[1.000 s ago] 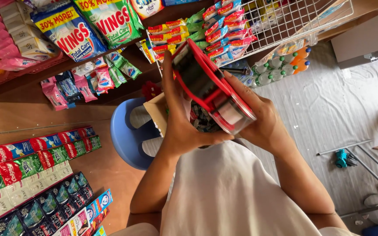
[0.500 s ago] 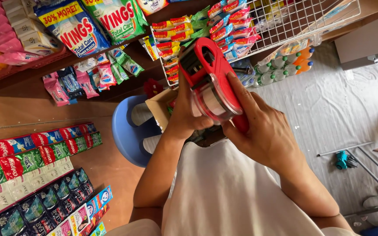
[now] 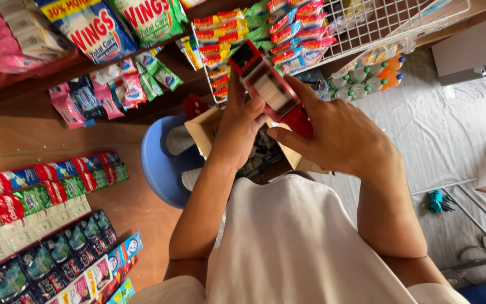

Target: Labeling detergent and soap sachets using a price labeler and sorting them into a box.

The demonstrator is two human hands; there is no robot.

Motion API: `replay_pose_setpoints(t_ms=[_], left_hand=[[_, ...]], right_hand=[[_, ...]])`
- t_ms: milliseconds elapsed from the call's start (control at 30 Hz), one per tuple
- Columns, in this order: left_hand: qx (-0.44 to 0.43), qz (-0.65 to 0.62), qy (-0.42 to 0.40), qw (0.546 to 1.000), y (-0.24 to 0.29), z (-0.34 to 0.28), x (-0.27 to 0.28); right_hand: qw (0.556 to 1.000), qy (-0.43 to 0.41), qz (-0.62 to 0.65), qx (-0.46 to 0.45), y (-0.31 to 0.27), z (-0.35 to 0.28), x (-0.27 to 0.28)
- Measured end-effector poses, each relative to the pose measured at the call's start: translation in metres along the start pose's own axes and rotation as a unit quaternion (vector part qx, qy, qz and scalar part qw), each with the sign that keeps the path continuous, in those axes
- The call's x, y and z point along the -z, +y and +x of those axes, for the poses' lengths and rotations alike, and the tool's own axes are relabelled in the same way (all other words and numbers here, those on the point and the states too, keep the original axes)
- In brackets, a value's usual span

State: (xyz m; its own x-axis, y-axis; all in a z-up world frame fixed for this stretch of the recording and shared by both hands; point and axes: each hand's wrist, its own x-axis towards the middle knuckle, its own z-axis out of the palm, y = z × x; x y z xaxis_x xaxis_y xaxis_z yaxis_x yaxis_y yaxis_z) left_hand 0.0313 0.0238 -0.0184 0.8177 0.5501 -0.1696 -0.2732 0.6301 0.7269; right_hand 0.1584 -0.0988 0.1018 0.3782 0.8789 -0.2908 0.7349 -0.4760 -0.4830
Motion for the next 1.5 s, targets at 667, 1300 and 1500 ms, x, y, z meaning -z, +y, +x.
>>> replay_pose_setpoints(t_ms=[667, 1300, 1500], left_hand=[[-0.034, 0.221, 0.258, 0.940, -0.096, -0.045, 0.174], [0.048, 0.265, 0.307, 0.913, -0.127, -0.056, 0.216], [0.034, 0.344, 0.324, 0.881, -0.155, -0.055, 0.242]], right_hand=[[0.893, 0.081, 0.435, -0.084, 0.114, -0.053, -0.142], [0.879, 0.118, 0.454, -0.084, 0.112, -0.073, -0.158], [0.878, 0.102, 0.461, -0.080, 0.129, -0.082, -0.140]])
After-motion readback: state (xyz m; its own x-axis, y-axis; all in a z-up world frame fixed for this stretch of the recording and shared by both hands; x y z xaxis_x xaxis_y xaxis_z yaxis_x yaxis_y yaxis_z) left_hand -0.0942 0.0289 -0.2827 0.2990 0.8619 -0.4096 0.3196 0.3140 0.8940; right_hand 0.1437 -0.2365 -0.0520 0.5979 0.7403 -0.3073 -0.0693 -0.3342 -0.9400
